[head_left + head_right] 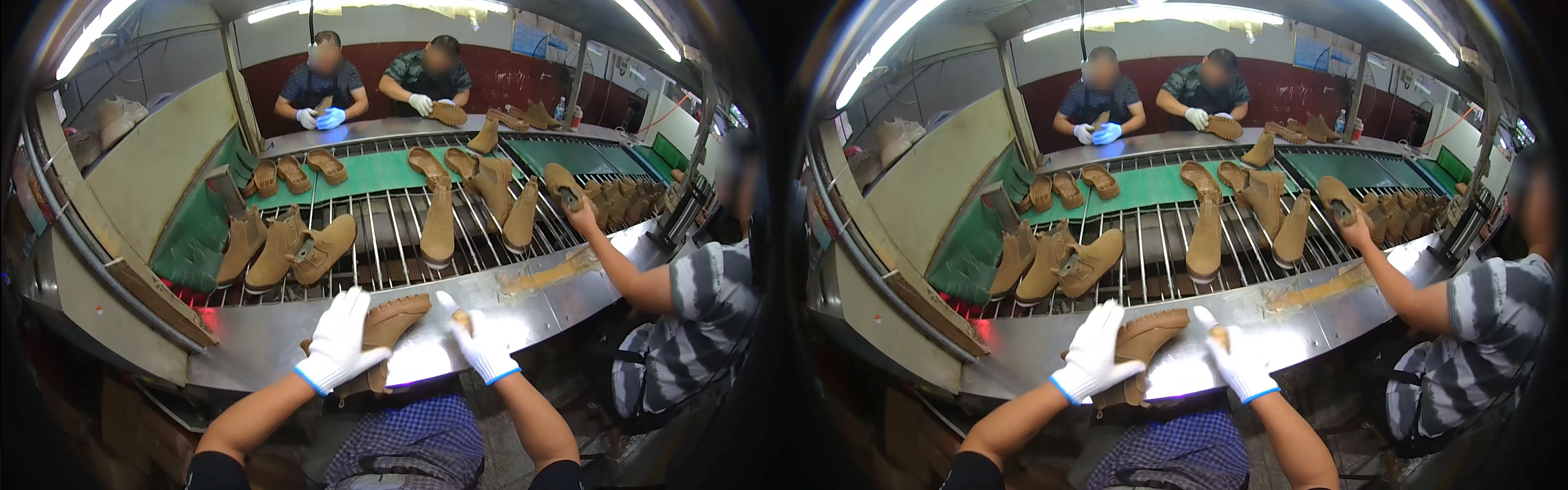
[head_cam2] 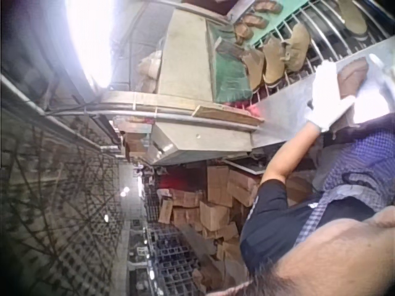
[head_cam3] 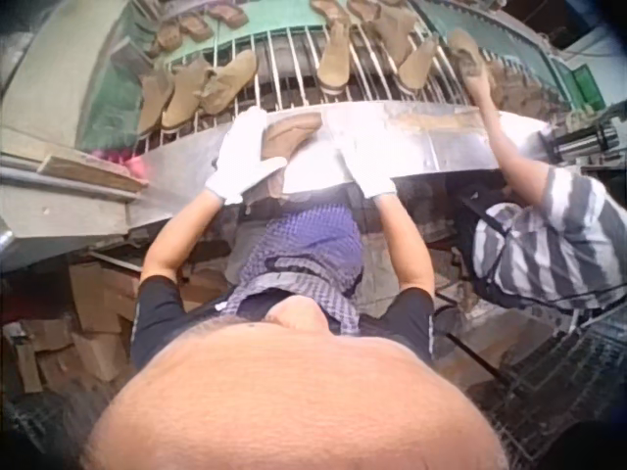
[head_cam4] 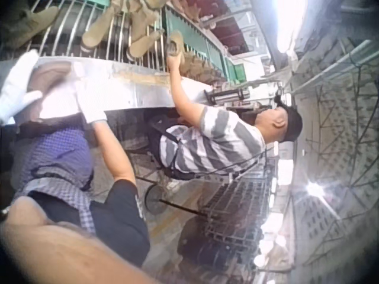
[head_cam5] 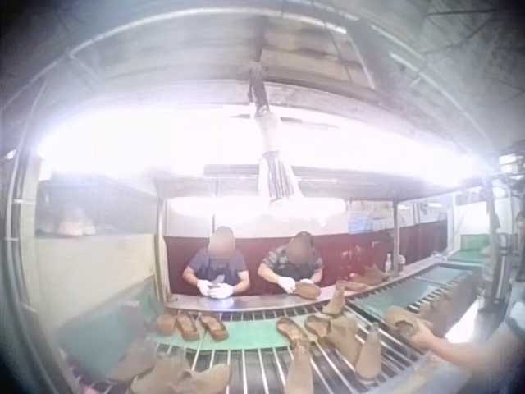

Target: The person takes shoes off a conveyor belt and uses a knife to trim excess material from the soles and edges, performing this on multiple shoes throughout the video.

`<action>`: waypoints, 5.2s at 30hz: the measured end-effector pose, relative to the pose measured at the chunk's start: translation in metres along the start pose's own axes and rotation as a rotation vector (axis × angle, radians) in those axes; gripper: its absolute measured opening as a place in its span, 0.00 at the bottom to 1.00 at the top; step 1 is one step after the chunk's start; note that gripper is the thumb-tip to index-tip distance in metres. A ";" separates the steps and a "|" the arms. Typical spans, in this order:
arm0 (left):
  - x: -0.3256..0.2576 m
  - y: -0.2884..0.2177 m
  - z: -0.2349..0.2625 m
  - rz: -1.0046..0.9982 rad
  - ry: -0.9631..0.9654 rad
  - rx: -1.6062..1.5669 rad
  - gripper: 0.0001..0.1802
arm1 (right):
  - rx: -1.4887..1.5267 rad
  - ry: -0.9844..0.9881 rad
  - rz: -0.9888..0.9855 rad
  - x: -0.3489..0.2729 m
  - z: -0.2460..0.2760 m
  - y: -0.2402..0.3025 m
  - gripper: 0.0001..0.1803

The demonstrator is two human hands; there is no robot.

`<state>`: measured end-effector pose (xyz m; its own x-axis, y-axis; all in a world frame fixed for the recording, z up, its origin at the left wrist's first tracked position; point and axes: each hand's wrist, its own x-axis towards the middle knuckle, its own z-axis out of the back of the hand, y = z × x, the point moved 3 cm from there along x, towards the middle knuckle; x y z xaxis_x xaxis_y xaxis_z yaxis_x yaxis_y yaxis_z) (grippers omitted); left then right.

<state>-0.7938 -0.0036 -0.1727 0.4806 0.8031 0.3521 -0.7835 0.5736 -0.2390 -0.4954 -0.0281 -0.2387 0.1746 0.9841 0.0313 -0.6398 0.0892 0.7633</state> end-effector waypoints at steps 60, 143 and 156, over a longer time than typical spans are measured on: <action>-0.153 0.053 -0.039 0.573 0.051 -1.427 0.35 | 1.484 0.436 -0.503 -0.037 -0.115 0.038 0.44; -0.093 0.063 -0.021 0.377 0.111 -0.043 0.32 | -0.102 -0.673 -0.571 0.391 0.117 -0.251 0.66; -0.067 0.021 -0.005 0.357 0.002 -0.724 0.27 | 0.952 -0.237 -0.103 0.246 0.127 -0.094 0.29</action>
<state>-0.8403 -0.0446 -0.2054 0.2505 0.9575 0.1428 -0.4403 0.2440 -0.8640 -0.2978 0.1860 -0.2209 0.4075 0.9131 -0.0157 0.2389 -0.0900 0.9669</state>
